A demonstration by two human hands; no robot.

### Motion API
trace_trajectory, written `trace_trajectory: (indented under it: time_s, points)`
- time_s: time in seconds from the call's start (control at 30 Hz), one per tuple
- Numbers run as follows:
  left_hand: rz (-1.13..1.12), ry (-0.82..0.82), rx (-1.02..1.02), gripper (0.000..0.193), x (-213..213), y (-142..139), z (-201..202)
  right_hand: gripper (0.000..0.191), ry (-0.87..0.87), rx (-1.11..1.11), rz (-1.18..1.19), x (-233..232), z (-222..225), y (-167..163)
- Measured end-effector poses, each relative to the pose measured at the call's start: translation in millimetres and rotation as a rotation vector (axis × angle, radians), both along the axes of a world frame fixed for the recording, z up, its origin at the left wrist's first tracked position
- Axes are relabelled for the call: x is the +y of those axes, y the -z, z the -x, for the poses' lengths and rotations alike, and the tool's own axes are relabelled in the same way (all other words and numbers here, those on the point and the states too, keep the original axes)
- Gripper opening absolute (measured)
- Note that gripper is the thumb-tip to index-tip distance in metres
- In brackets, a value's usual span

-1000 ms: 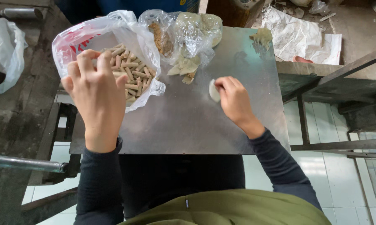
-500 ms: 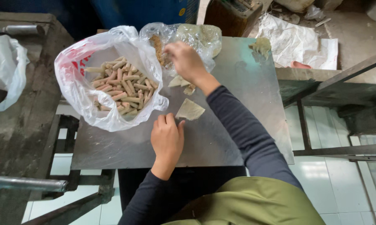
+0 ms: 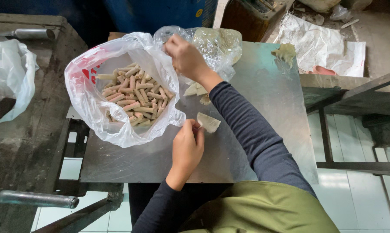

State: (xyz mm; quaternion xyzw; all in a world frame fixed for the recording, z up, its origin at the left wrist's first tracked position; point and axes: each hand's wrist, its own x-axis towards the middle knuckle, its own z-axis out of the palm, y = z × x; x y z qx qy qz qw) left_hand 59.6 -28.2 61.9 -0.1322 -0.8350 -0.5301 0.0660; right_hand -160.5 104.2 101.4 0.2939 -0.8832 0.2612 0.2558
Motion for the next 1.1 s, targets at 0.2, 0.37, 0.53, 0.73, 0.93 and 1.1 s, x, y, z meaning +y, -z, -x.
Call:
trace_trajectory:
  time_s: [0.2, 0.37, 0.53, 0.73, 0.93, 1.1]
  points:
    - [-0.160, 0.031, -0.240, 0.036, -2, -27, 4, 0.009, 0.199, 0.111, 0.269, -8, 19, -13]
    - [0.149, 0.014, -0.106, 0.057, 0, -39, 9, 0.005, 0.174, 0.142, 0.259, -16, 25, -12]
    - [0.276, 0.112, 0.201, 0.035, 3, -22, 9, 0.003, 0.119, 0.086, 0.320, -16, 17, -5]
    - [0.111, 0.228, 0.141, 0.017, -15, -8, 14, 0.007, 0.045, 0.021, 0.337, 0, -5, -7]
    - [0.064, 0.251, 0.250, 0.035, -17, -24, 10, 0.015, 0.141, 0.004, 0.444, 8, -17, -1]
    - [0.224, 0.223, 0.317, 0.027, 0, -20, 3, 0.014, 0.212, 0.092, 0.449, 1, -14, 10]
